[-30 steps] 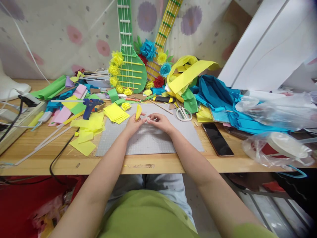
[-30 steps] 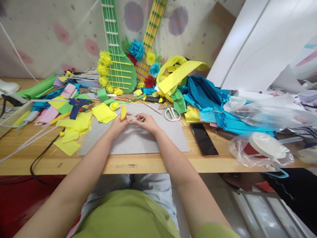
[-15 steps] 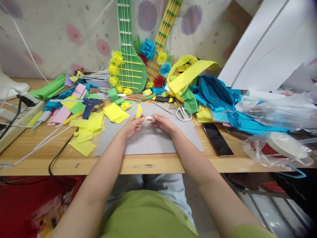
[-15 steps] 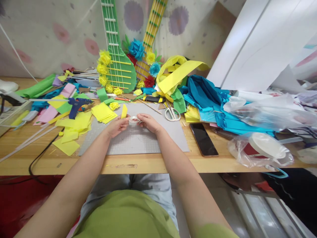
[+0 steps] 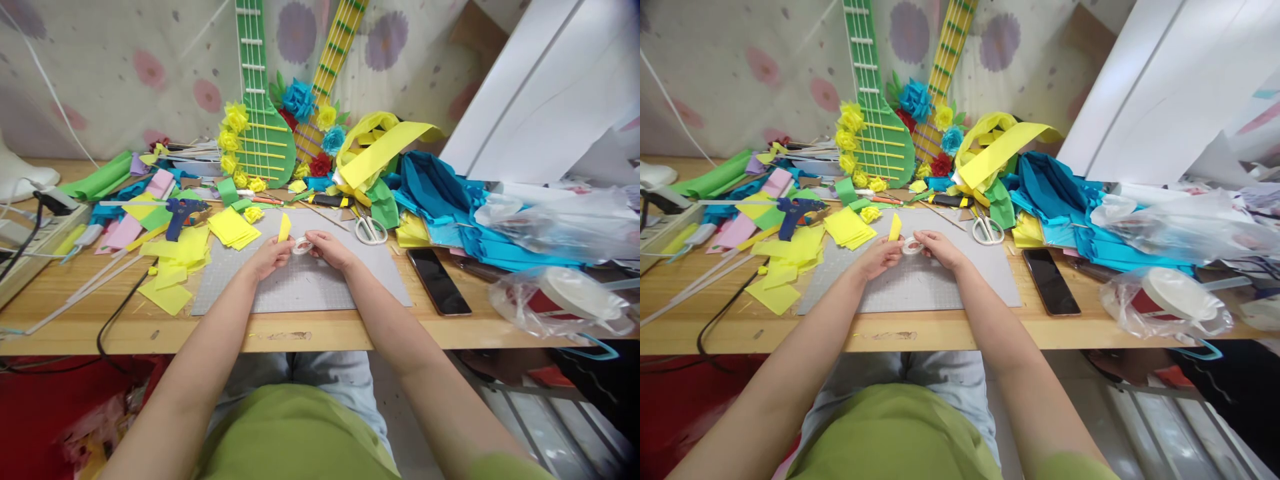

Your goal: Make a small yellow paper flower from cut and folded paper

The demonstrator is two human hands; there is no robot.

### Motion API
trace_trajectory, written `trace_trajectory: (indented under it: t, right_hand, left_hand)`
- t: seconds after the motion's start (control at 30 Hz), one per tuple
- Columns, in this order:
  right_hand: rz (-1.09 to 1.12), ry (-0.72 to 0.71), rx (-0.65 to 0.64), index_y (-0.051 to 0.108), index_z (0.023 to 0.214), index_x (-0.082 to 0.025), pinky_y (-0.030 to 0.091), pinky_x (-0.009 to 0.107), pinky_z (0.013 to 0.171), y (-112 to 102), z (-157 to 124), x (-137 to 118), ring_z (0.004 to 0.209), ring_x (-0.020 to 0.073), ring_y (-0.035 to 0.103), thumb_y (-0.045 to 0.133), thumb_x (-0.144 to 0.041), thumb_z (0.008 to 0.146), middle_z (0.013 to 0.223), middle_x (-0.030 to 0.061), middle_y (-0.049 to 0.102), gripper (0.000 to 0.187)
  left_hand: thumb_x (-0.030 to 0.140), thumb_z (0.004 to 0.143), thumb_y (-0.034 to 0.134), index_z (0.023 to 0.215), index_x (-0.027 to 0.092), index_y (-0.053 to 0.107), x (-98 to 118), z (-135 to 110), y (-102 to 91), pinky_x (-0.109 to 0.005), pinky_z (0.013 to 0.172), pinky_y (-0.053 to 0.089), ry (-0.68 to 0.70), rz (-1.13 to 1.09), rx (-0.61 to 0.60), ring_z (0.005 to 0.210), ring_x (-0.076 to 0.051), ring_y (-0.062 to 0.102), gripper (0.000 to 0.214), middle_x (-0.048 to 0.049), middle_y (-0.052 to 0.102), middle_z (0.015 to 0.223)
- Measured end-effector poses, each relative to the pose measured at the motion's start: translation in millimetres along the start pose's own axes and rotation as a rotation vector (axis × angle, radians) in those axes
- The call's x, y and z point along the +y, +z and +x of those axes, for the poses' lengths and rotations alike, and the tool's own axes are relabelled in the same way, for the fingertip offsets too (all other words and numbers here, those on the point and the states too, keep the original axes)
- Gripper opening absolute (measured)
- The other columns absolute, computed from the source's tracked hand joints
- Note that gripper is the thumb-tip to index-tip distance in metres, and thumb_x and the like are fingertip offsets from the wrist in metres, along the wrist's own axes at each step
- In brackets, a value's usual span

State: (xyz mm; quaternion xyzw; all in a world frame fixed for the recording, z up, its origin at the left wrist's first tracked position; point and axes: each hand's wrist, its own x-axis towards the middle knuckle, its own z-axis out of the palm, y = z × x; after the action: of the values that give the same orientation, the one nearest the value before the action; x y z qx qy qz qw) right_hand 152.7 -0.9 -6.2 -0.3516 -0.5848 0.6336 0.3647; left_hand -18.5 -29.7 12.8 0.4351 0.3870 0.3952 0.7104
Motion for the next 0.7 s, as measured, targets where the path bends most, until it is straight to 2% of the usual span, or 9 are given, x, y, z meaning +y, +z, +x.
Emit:
trace_trajectory:
  t: [0.2,0.4,0.57,0.7]
  right_hand:
    - [0.106,0.019,0.026,0.057,0.069,-0.018,0.031,0.021,0.045,2,-1,-4,0.051,0.0064,0.039,0.059,-0.062,0.063,0.069,-0.0001,0.057,0.044]
    - [0.230,-0.021,0.009,0.058,0.071,-0.018,0.038,0.024,0.050,0,-3,-11,0.057,0.0101,0.048,0.057,-0.062,0.065,0.072,0.0022,0.057,0.044]
    - [0.161,-0.013,0.008,0.058,0.072,-0.018,0.040,0.025,0.055,-1,-5,-13,0.062,0.0109,0.049,0.057,-0.059,0.066,0.074,0.0022,0.057,0.042]
    - [0.055,-0.037,0.031,0.054,0.069,-0.019,0.037,0.022,0.056,1,-6,-13,0.060,0.0086,0.044,0.062,-0.054,0.063,0.071,-0.0014,0.053,0.037]
  left_hand:
    - [0.021,0.061,0.064,0.073,0.015,0.045,3,-2,1.4,-0.011,0.036,0.009,0.015,-0.078,-0.023,0.039,0.001,0.021,0.023,0.0102,0.024,0.052]
    - [0.016,0.059,0.062,0.076,0.015,0.046,3,-3,4.4,-0.011,0.036,0.010,0.012,-0.094,-0.017,0.039,0.001,0.022,0.023,0.0100,0.024,0.053]
    - [0.019,0.060,0.064,0.075,0.015,0.045,4,-3,4.7,-0.011,0.036,0.009,0.017,-0.108,0.003,0.039,0.001,0.021,0.025,0.0103,0.025,0.052]
    - [0.024,0.061,0.068,0.072,0.015,0.045,3,-2,3.7,-0.012,0.036,0.009,0.009,-0.073,0.013,0.038,0.001,0.020,0.027,0.0104,0.024,0.051]
